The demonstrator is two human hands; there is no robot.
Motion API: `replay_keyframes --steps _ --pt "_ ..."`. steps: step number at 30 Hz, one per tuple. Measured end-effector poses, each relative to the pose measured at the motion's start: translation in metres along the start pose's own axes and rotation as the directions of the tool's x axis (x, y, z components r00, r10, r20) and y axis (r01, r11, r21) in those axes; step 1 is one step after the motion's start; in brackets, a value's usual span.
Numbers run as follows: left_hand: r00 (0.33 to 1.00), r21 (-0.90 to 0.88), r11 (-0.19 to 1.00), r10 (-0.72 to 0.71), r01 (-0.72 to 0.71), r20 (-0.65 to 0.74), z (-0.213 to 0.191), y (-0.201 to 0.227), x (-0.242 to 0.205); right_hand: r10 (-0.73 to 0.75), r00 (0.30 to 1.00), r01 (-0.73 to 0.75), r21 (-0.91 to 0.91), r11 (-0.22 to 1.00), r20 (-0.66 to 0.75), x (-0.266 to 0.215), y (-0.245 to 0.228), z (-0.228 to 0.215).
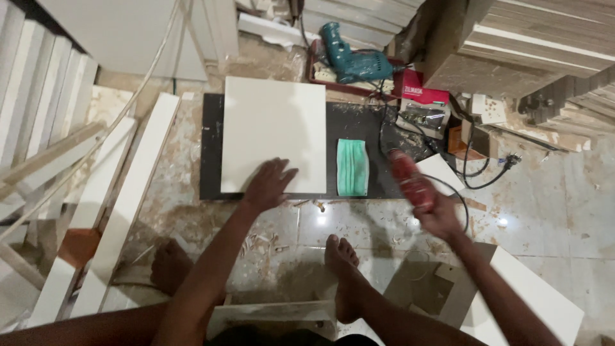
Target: Processing and cleaning white wood panels using a cloth and power drill
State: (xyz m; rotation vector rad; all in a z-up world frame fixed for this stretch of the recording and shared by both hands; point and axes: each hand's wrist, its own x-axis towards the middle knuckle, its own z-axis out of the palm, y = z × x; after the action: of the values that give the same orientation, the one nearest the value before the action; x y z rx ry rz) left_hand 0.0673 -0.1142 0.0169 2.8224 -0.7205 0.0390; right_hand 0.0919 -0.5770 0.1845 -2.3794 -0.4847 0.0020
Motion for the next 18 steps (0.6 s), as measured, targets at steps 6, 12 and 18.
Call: replay_keyframes --steps 6,12,18 --pt "0.974 0.182 0.981 0.102 -0.065 -0.203 0.031 -0.023 -0.024 0.407 0.873 -0.394 -0.105 0.913 0.267 0.062 -0.176 -0.108" --pt "0.969 0.234 0.972 0.071 -0.014 -0.236 0.02 -0.015 -0.027 0.221 0.797 -0.222 -0.067 0.973 0.561 0.105 -0.28 -0.064" --pt "0.998 0.064 0.997 -0.029 0.033 -0.059 0.036 -0.019 -0.029 0.329 0.726 -0.08 -0.401 0.913 0.604 0.12 -0.29 -0.017"
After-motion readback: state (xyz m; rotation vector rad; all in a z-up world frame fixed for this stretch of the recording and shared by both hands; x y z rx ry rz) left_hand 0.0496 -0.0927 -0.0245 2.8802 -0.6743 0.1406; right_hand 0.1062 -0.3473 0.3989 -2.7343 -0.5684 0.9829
